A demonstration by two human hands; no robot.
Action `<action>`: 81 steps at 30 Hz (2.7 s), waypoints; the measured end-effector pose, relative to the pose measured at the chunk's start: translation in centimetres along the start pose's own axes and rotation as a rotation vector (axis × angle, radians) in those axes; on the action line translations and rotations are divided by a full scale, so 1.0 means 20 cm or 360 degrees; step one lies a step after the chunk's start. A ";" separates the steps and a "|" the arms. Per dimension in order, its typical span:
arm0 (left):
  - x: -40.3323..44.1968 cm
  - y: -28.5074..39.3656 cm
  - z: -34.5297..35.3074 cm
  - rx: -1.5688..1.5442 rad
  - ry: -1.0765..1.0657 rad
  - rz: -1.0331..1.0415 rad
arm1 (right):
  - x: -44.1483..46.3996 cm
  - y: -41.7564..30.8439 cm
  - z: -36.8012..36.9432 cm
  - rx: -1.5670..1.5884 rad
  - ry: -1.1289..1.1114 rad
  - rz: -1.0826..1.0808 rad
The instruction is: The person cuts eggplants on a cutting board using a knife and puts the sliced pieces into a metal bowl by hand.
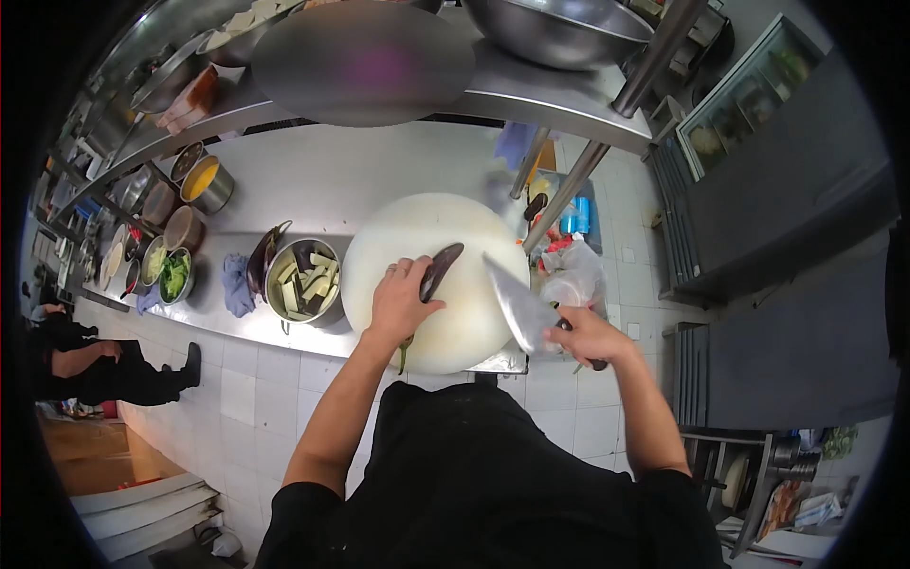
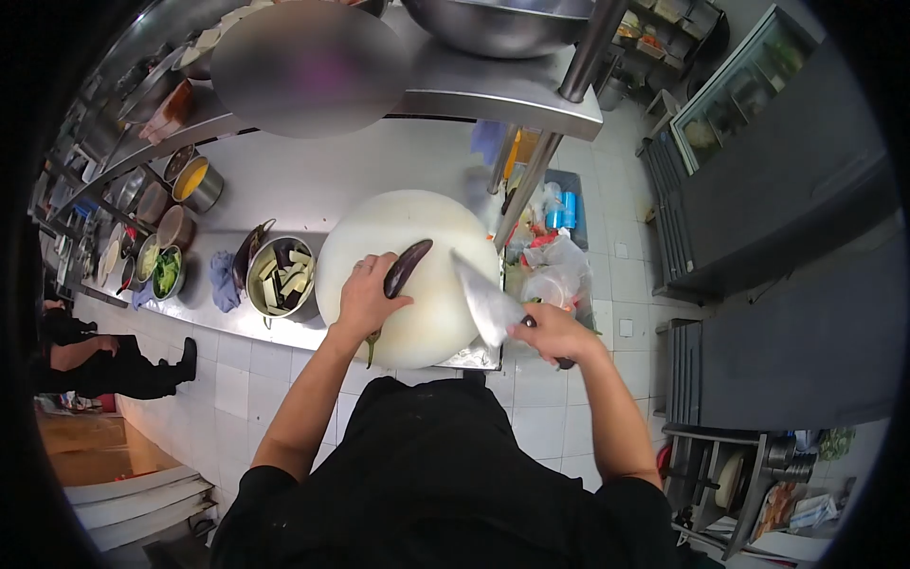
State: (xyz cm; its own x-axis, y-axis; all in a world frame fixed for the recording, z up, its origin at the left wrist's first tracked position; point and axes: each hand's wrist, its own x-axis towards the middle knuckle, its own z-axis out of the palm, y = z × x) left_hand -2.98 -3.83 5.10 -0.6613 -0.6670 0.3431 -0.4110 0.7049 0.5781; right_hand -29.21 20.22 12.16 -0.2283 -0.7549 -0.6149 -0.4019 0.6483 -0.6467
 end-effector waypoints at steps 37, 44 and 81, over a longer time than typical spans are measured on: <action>-0.08 -0.23 0.00 -0.0358 -0.0012 -0.0069 | 0.57 -0.28 0.27 0.0170 0.0116 -0.0124; -0.08 -0.22 -0.02 -0.0299 0.0074 0.0067 | 0.39 -0.36 0.32 0.0162 -0.0148 -0.0079; 0.11 -0.17 0.05 -0.0168 -0.0253 -0.0297 | 0.10 -0.14 0.17 -0.0867 0.0678 -0.0067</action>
State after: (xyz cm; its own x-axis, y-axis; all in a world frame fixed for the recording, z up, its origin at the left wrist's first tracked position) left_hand -3.61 -7.40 3.18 -0.6740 -0.7308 0.1078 -0.4725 0.5387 0.6975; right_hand -25.43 17.25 11.28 -0.4862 -0.8239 -0.2911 -0.7807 0.5592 -0.2788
